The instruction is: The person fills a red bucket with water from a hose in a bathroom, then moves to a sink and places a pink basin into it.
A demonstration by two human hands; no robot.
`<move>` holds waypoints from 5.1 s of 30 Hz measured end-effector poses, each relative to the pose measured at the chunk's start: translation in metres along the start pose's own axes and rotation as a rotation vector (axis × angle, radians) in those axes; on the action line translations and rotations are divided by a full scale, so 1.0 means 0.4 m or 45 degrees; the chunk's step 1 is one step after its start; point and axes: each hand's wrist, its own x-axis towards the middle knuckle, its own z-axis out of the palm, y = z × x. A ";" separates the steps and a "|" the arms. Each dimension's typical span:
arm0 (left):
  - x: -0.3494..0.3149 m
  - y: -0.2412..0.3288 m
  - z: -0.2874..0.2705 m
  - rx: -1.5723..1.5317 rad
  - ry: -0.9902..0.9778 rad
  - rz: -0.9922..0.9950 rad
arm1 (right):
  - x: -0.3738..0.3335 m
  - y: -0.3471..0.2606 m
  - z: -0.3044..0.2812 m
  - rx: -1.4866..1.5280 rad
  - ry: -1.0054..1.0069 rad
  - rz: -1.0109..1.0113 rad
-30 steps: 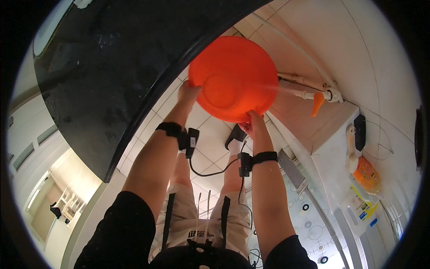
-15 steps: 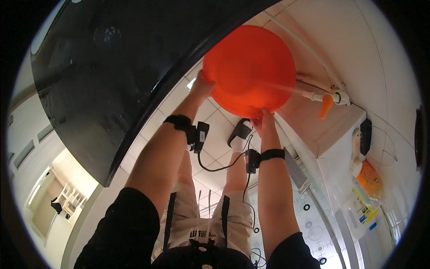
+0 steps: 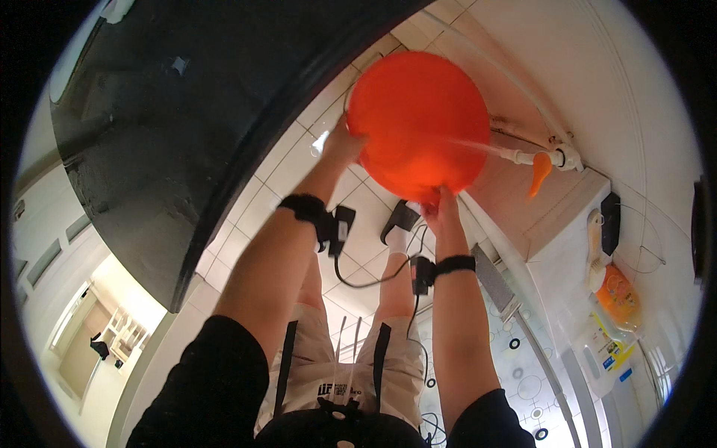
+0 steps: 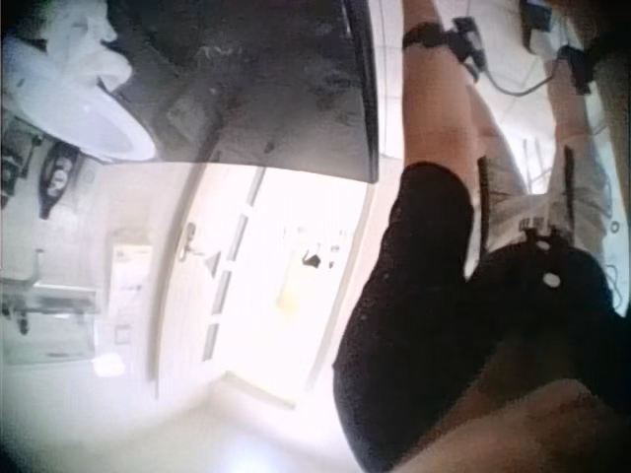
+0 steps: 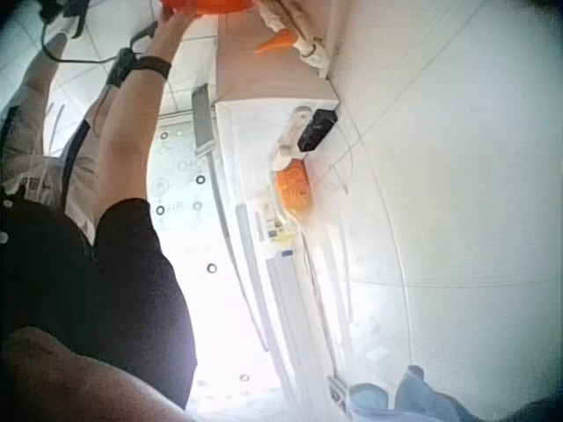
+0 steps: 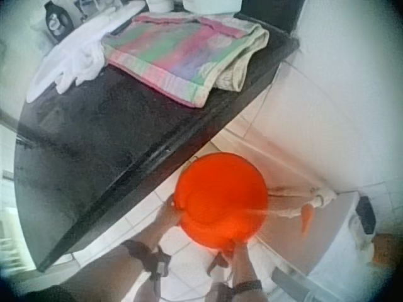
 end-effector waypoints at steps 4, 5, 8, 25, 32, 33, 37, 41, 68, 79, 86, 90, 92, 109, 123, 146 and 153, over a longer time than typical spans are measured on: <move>-0.064 -0.056 -0.071 0.076 0.031 -0.145 | -0.062 0.120 0.065 0.007 0.172 0.076; -0.087 -0.102 -0.077 0.084 0.042 -0.127 | -0.084 0.142 0.046 0.022 0.131 0.116; -0.131 -0.146 -0.024 0.043 -0.006 -0.107 | -0.135 0.161 -0.061 0.020 0.118 0.128; -0.124 -0.066 -0.007 -0.229 -0.071 -0.065 | -0.072 0.078 -0.031 -0.005 0.240 0.003; -0.022 0.121 0.051 -0.152 -0.098 0.066 | 0.014 -0.083 -0.024 0.079 0.023 -0.193; -0.029 0.087 0.025 -0.176 -0.073 -0.007 | 0.002 -0.051 0.007 -0.009 0.142 -0.174; -0.135 -0.117 -0.024 -0.197 -0.028 -0.066 | -0.130 0.069 0.027 -0.110 0.216 -0.092; -0.139 -0.031 0.063 -0.275 -0.119 -0.018 | -0.105 0.000 -0.079 -0.046 0.254 -0.222; -0.109 0.020 0.013 -0.194 -0.181 -0.015 | -0.145 -0.002 -0.066 0.062 -0.104 -0.279; -0.118 -0.019 0.044 -0.048 -0.046 -0.267 | -0.634 -0.367 0.099 -1.019 0.422 -1.228; -0.114 0.030 0.091 -0.013 -0.030 -0.197 | -0.650 -0.537 0.142 -1.980 0.777 -1.082; -0.094 -0.005 0.071 0.073 0.039 -0.193 | -0.708 -0.545 0.178 -2.204 0.846 -0.811; -0.103 -0.001 0.068 0.091 0.106 -0.080 | -0.721 -0.545 0.158 -2.224 0.815 -0.767; -0.146 -0.234 -0.008 0.304 0.376 -0.210 | -0.354 0.221 0.178 -1.977 -0.026 -1.138; -0.180 -0.357 -0.344 -0.403 0.193 -0.407 | -0.061 0.273 0.425 -1.763 -0.102 -1.112; -0.892 -1.040 -0.637 -0.106 0.213 -0.926 | 0.351 0.008 0.257 -0.838 0.232 -0.717; -1.010 -1.051 -0.693 -0.016 0.227 -0.983 | 0.331 0.022 0.262 -0.743 0.287 -0.679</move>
